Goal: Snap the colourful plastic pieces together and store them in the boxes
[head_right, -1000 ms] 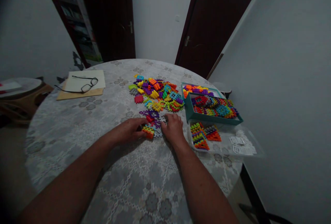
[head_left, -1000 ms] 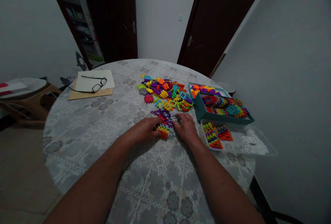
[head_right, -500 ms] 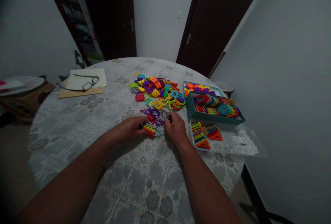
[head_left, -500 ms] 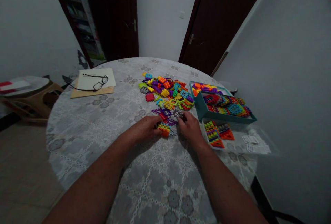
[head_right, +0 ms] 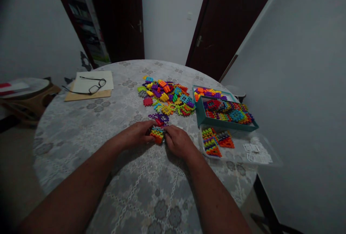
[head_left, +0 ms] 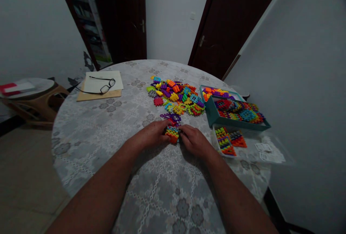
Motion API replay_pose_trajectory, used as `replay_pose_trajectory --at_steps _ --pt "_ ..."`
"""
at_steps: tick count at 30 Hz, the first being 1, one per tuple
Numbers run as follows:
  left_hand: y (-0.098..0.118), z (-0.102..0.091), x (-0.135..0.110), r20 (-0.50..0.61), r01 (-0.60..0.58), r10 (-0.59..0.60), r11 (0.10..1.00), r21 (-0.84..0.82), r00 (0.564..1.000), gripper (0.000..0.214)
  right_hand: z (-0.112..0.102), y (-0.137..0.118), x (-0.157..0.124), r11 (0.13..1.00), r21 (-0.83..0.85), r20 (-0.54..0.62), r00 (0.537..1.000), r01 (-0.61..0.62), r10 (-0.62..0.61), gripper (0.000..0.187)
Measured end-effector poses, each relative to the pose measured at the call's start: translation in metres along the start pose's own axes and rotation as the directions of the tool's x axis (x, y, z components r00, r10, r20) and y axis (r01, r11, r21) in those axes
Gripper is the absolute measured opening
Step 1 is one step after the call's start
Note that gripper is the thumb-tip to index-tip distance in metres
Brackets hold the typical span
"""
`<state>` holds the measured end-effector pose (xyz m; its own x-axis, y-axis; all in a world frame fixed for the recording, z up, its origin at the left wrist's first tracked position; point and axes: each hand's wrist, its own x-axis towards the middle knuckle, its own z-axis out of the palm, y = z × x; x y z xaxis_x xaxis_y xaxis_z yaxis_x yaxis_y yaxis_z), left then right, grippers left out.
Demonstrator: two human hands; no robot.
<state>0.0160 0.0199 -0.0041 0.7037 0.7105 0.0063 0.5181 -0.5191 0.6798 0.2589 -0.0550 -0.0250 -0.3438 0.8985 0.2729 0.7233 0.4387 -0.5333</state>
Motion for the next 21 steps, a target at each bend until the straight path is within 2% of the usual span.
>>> replay_pose_trajectory --at_steps 5,9,13,16,21 --pt "-0.004 0.004 0.002 0.020 -0.039 0.039 0.999 0.017 0.999 0.021 0.001 0.003 0.000 0.999 0.009 -0.004 0.999 0.043 -0.043 0.039" --pt "-0.003 0.007 0.000 0.035 -0.085 0.085 0.996 0.002 0.996 0.023 0.003 0.004 0.000 0.997 0.019 -0.009 0.998 0.070 -0.070 0.047" --pt "0.003 0.005 0.000 0.043 -0.120 0.123 0.992 -0.049 0.992 0.029 0.008 0.003 0.002 0.997 0.033 -0.081 0.995 0.068 -0.065 0.051" --pt "0.004 0.003 0.001 0.039 -0.109 0.111 0.993 -0.053 0.993 0.030 0.012 -0.001 0.004 0.996 0.065 -0.116 0.992 0.063 -0.056 0.052" --pt "-0.003 0.005 0.006 0.020 -0.104 0.106 0.992 -0.071 0.994 0.025 0.009 -0.012 0.007 0.993 0.085 -0.108 0.992 0.078 -0.069 0.051"
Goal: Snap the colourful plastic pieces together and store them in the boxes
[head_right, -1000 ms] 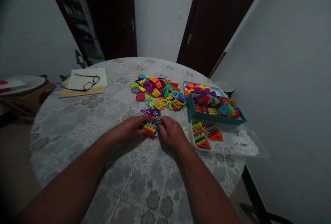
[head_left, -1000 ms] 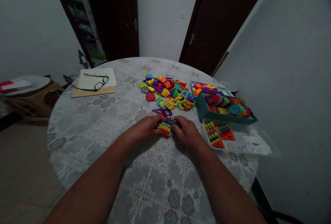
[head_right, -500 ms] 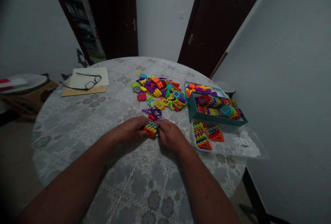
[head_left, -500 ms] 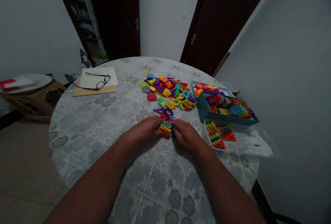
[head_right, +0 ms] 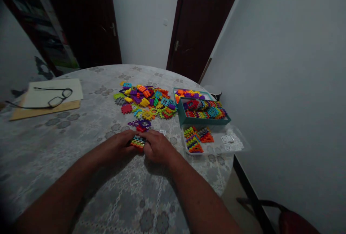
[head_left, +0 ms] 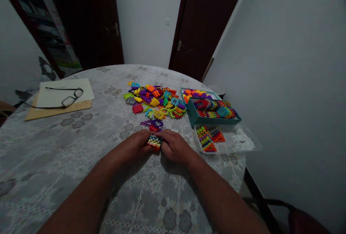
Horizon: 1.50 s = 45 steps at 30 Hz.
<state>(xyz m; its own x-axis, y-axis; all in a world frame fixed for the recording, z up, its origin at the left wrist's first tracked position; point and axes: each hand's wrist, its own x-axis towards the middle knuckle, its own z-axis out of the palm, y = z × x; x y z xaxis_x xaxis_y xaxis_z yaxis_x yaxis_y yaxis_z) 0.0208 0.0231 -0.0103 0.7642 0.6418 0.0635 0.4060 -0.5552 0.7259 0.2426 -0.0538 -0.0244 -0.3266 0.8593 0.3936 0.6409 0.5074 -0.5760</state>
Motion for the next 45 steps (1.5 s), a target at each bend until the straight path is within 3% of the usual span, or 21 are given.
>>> replay_pose_trajectory --at_steps 3,10,16,20,24,28,30,32,35,36,38,45 --pt "-0.003 0.001 0.001 -0.003 -0.006 0.006 1.000 -0.009 1.000 0.031 -0.001 -0.008 0.001 0.999 -0.013 0.030 0.999 -0.041 0.042 0.044" --pt "-0.010 0.004 0.003 -0.015 0.037 -0.037 0.999 0.000 0.999 0.037 0.006 -0.014 0.001 0.987 -0.093 0.045 0.990 -0.132 0.137 0.050" --pt "0.003 -0.001 0.003 -0.002 0.032 -0.032 0.999 -0.036 0.999 0.042 0.002 -0.017 0.002 0.980 -0.110 0.043 0.985 -0.164 0.170 0.050" --pt "0.015 -0.008 0.001 -0.014 0.055 -0.056 0.994 -0.098 0.998 0.050 -0.012 -0.026 0.004 0.967 -0.085 0.004 0.970 -0.241 0.242 0.032" --pt "0.018 -0.015 0.001 -0.066 0.114 -0.123 0.985 -0.128 0.990 0.066 -0.046 -0.035 0.004 0.931 -0.014 -0.089 0.928 -0.366 0.363 0.024" --pt "0.018 -0.019 0.002 -0.111 0.103 -0.116 0.989 -0.110 0.987 0.059 -0.110 -0.015 0.002 0.890 -0.048 -0.337 0.847 -0.453 0.412 0.031" --pt "0.017 -0.019 0.003 -0.124 0.098 -0.107 0.992 -0.075 0.987 0.057 -0.149 0.010 0.001 0.834 -0.123 -0.486 0.765 -0.538 0.423 0.034" --pt "0.017 -0.017 0.003 -0.125 0.097 -0.105 0.993 -0.062 0.987 0.055 -0.186 0.040 -0.002 0.695 -0.214 -0.603 0.653 -0.686 0.458 0.038" --pt "0.016 -0.015 0.003 -0.131 0.086 -0.094 0.994 -0.067 0.987 0.055 -0.226 0.083 -0.009 0.394 -0.333 -0.625 0.513 -0.857 0.588 0.041" --pt "0.016 -0.015 0.003 -0.134 0.082 -0.090 0.995 -0.066 0.987 0.055 -0.235 0.095 -0.012 0.321 -0.362 -0.612 0.483 -0.875 0.626 0.041" --pt "0.016 -0.015 0.003 -0.139 0.079 -0.086 0.995 -0.059 0.987 0.055 -0.244 0.113 -0.019 0.259 -0.385 -0.591 0.452 -0.886 0.669 0.040" --pt "0.010 -0.011 0.004 -0.144 0.077 -0.081 0.996 -0.035 0.986 0.052 -0.239 0.143 -0.026 0.176 -0.406 -0.590 0.405 -0.896 0.698 0.049"
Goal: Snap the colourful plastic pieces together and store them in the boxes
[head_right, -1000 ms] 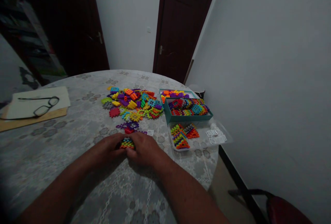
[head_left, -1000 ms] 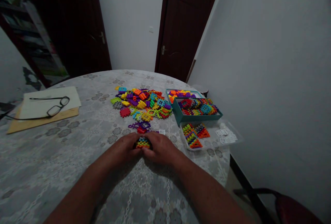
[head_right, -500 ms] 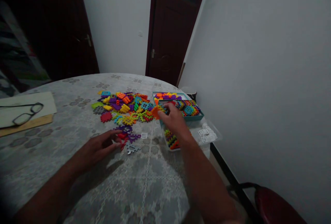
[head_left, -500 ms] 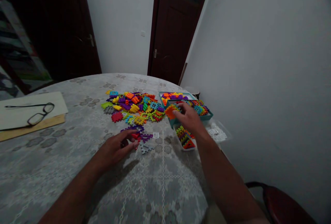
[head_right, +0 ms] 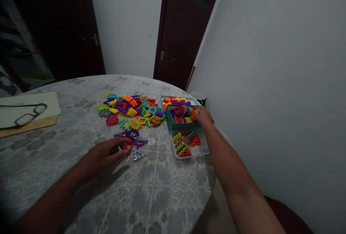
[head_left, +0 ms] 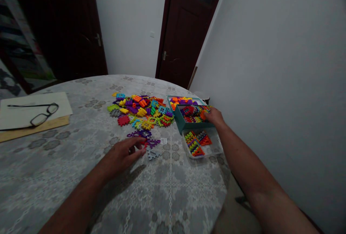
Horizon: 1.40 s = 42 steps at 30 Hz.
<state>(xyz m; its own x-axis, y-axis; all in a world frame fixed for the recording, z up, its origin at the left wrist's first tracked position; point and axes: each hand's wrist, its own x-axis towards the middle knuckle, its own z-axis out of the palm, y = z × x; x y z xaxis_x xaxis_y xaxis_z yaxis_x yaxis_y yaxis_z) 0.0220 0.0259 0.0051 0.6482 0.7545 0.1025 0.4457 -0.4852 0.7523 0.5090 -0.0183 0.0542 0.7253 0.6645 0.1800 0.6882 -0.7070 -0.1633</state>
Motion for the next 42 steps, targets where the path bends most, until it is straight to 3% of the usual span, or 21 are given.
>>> replay_pose_trajectory --at_steps 8,20,29,34,36,39,42 --pt "-0.002 0.001 0.000 0.031 -0.022 0.021 0.999 0.026 0.999 0.049 0.010 -0.012 -0.004 0.999 -0.031 -0.034 0.999 -0.031 0.030 0.058" --pt "-0.001 -0.001 -0.002 0.005 -0.039 0.039 0.998 0.039 0.999 0.041 0.009 0.001 -0.008 0.998 -0.020 -0.058 0.996 -0.068 0.066 0.067" --pt "-0.003 0.000 -0.002 -0.005 -0.046 0.046 0.997 0.068 0.999 0.041 0.012 0.008 -0.006 1.000 0.015 -0.042 0.999 0.010 -0.009 0.063" --pt "-0.005 0.001 -0.002 -0.011 -0.059 0.061 0.995 0.081 0.998 0.038 0.006 0.010 -0.016 0.998 0.048 -0.122 0.991 0.051 -0.045 0.066" --pt "-0.006 0.001 -0.002 -0.030 -0.072 0.075 0.993 0.094 0.997 0.038 -0.001 0.008 -0.026 0.990 0.087 -0.227 0.970 0.108 -0.086 0.057" --pt "-0.010 0.000 -0.002 -0.124 -0.063 0.078 0.990 0.124 0.989 0.037 -0.014 -0.001 -0.054 0.937 0.177 -0.439 0.876 0.302 -0.200 0.040" --pt "-0.016 -0.001 -0.002 -0.217 0.002 0.036 0.985 0.174 0.975 0.035 -0.027 -0.024 -0.103 0.810 0.280 -0.479 0.806 0.516 -0.348 0.031"
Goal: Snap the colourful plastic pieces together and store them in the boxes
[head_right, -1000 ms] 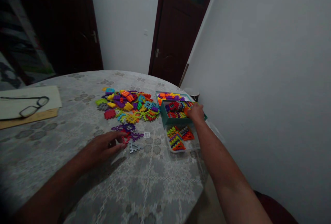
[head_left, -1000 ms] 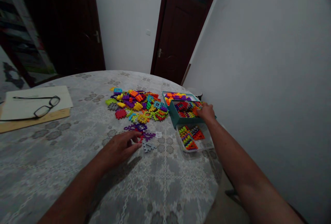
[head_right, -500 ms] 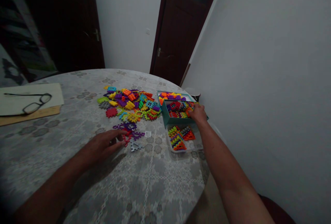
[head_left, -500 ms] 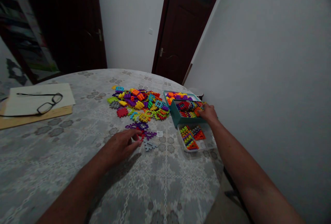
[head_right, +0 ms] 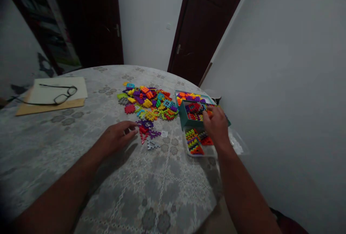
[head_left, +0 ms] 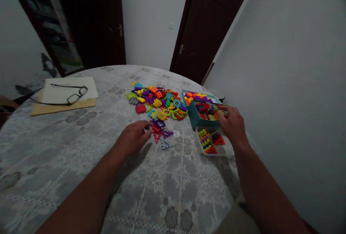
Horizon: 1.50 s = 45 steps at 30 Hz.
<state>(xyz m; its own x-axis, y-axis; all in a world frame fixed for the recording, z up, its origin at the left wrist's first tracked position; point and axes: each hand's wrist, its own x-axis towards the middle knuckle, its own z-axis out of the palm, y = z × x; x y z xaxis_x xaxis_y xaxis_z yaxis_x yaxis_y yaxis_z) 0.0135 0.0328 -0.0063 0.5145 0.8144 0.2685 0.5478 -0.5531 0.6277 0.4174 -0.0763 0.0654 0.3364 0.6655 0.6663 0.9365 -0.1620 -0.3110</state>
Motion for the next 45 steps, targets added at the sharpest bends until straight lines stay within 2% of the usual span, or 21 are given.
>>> replay_pose_trajectory --at_steps 2,3,5,7,8,12,15,18,20,25,29,32,33,35,37,39,42,45 --pt "-0.005 0.002 0.001 -0.063 0.025 -0.022 0.999 0.047 0.998 0.032 -0.003 -0.038 -0.023 0.987 0.143 0.132 0.987 0.076 -0.095 0.028" --pt "-0.008 0.003 0.001 -0.095 0.030 -0.024 0.997 0.069 0.995 0.031 -0.001 -0.057 -0.036 0.970 0.217 0.213 0.964 0.109 -0.156 0.028" --pt "-0.012 0.007 0.002 -0.134 0.030 -0.015 0.993 0.115 0.991 0.030 0.010 -0.090 -0.058 0.929 0.339 0.371 0.886 0.149 -0.277 0.026" --pt "-0.015 0.011 0.002 -0.134 0.031 -0.010 0.987 0.155 0.991 0.030 0.032 -0.115 -0.073 0.908 0.386 0.465 0.815 0.164 -0.345 0.027" --pt "-0.015 0.013 0.002 -0.120 0.034 -0.013 0.985 0.171 0.993 0.031 0.045 -0.124 -0.077 0.913 0.373 0.483 0.805 0.166 -0.344 0.030" --pt "-0.014 0.016 0.000 -0.042 0.039 -0.031 0.978 0.205 0.999 0.037 0.095 -0.148 -0.081 0.942 0.265 0.490 0.812 0.207 -0.317 0.043" --pt "-0.012 0.016 -0.002 -0.005 0.025 -0.025 0.981 0.192 1.000 0.039 0.116 -0.159 -0.083 0.955 0.184 0.531 0.794 0.233 -0.296 0.036" --pt "-0.009 0.015 -0.002 0.045 0.019 -0.027 0.982 0.188 0.999 0.037 0.124 -0.164 -0.091 0.962 0.114 0.565 0.781 0.247 -0.267 0.020" --pt "-0.006 0.013 -0.002 0.076 0.019 -0.035 0.979 0.202 0.997 0.034 0.126 -0.164 -0.098 0.956 0.118 0.554 0.781 0.267 -0.287 0.015" --pt "0.000 0.012 -0.004 0.113 -0.006 -0.021 0.971 0.239 0.993 0.042 0.126 -0.158 -0.107 0.905 0.270 0.487 0.764 0.330 -0.424 0.013" --pt "0.000 0.011 -0.005 0.075 -0.071 0.060 0.986 0.151 0.995 0.055 0.126 -0.156 -0.107 0.848 0.375 0.435 0.737 0.373 -0.517 0.016" --pt "0.001 0.009 -0.004 0.120 -0.135 0.121 0.984 0.113 0.985 0.033 0.130 -0.155 -0.107 0.819 0.441 0.397 0.739 0.366 -0.544 0.024" --pt "0.002 0.008 -0.003 0.136 -0.122 0.106 0.986 0.116 0.985 0.025 0.131 -0.154 -0.107 0.811 0.472 0.380 0.751 0.345 -0.540 0.027" --pt "0.003 0.006 -0.003 0.137 -0.069 0.050 0.989 0.133 0.989 0.017 0.135 -0.150 -0.105 0.804 0.526 0.335 0.802 0.277 -0.494 0.029" --pt "0.003 0.003 -0.003 0.075 -0.009 -0.002 0.989 0.145 0.997 0.018 0.141 -0.144 -0.102 0.824 0.526 0.284 0.870 0.210 -0.403 0.030" --pt "0.002 -0.001 -0.002 -0.047 0.048 -0.042 0.992 0.116 0.998 0.019 0.149 -0.137 -0.099 0.865 0.467 0.250 0.911 0.182 -0.327 0.037" --pt "0.000 -0.007 -0.002 -0.215 0.135 -0.128 0.991 0.018 0.968 0.021 0.159 -0.130 -0.097 0.914 0.356 0.271 0.915 0.194 -0.299 0.050" --pt "-0.002 -0.011 -0.001 -0.276 0.199 -0.207 0.978 -0.058 0.938 0.025 0.165 -0.132 -0.097 0.940 0.261 0.347 0.887 0.221 -0.305 0.055"
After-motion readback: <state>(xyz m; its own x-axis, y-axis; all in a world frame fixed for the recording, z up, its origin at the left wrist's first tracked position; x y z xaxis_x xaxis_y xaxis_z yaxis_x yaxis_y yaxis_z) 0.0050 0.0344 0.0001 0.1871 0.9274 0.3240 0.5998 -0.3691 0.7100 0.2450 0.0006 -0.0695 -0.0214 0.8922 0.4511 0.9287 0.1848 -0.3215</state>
